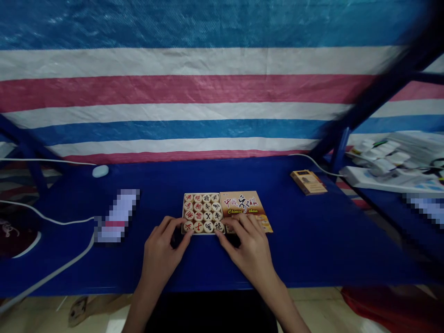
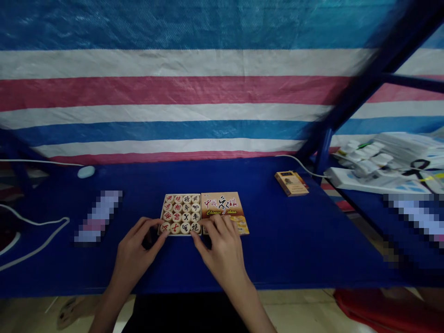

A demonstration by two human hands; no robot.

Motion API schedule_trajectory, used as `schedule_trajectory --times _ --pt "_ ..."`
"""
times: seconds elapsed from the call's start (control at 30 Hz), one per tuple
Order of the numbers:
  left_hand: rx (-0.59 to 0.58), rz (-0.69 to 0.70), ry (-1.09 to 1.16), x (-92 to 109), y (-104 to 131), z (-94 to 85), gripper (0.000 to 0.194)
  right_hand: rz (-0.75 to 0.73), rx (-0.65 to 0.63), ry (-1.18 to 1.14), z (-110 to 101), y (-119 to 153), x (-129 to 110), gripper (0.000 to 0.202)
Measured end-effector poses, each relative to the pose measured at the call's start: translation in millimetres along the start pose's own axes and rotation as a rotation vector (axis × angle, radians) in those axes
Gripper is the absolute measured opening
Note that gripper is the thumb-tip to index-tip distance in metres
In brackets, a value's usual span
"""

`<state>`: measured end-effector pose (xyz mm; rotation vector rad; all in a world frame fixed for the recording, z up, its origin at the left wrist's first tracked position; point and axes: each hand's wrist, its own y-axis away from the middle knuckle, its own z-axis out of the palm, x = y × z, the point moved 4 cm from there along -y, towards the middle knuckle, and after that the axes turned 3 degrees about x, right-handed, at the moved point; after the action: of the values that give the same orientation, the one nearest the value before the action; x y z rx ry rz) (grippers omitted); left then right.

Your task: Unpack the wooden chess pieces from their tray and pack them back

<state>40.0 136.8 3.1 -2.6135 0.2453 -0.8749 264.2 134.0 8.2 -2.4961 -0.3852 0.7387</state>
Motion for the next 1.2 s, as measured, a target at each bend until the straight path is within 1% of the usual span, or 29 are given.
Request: schedule_trajectory --times 0.2,0.33,0.4,0.47,0.53,0.6,0.67,0.73,0.8,0.87,0.93,1.0,1.07,1.2 --pt "-0.032 -0.019 0.033 -4.5 2.3 3.1 0.021 0.025 -0.035 -0.053 0.4 0.6 3.6 0.017" --pt "-0.028 -0.01 0.042 -2.9 0.7 3.0 0.022 0.022 -0.037 -0.066 1.3 0.2 4.9 0.017" --pt "0.001 0.002 0.065 -0.6 -0.4 0.2 0.02 0.014 -0.026 -0.054 0.7 -0.2 4.4 0.016" --pt "0.058 0.022 0.084 2.7 0.5 -5.3 0.018 -0.002 0.018 -0.07 -3.1 0.0 2.7 0.015" --pt "0.122 0.058 0.073 7.1 5.4 -11.9 0.018 -0.025 0.084 -0.111 -9.7 2.4 -0.3 0.017" --pt "0.149 0.106 0.056 12.2 14.4 -16.0 0.022 -0.049 0.116 -0.155 -15.6 7.8 -4.7 0.022" --pt "0.119 0.155 0.047 16.9 25.7 -15.1 0.026 -0.068 0.067 -0.195 -17.2 15.4 -10.3 0.025" --pt "0.059 0.199 0.027 20.5 36.1 -9.8 0.027 -0.073 -0.027 -0.207 -14.4 23.2 -15.7 0.024" --pt "0.019 0.237 -0.023 22.8 43.1 -3.7 0.028 -0.075 -0.108 -0.175 -10.0 29.1 -19.8 0.022" --pt "0.007 0.254 -0.056 24.0 45.8 0.3 0.033 -0.079 -0.147 -0.132 -6.5 31.7 -22.0 0.024" --pt "0.01 0.246 -0.05 24.5 45.5 1.2 0.037 -0.092 -0.159 -0.11 -4.6 32.1 -22.9 0.027" --pt "0.011 0.225 -0.001 24.4 44.3 -0.4 0.036 -0.105 -0.165 -0.106 -3.7 32.4 -22.9 0.028" --pt "0.028 0.197 0.063 23.0 43.7 -4.2 0.033 -0.109 -0.166 -0.12 -3.4 33.9 -22.6 0.027" --pt "0.108 0.101 0.146 16.2 45.3 -13.1 0.023 -0.062 -0.145 -0.198 -4.0 39.8 -20.9 0.023"
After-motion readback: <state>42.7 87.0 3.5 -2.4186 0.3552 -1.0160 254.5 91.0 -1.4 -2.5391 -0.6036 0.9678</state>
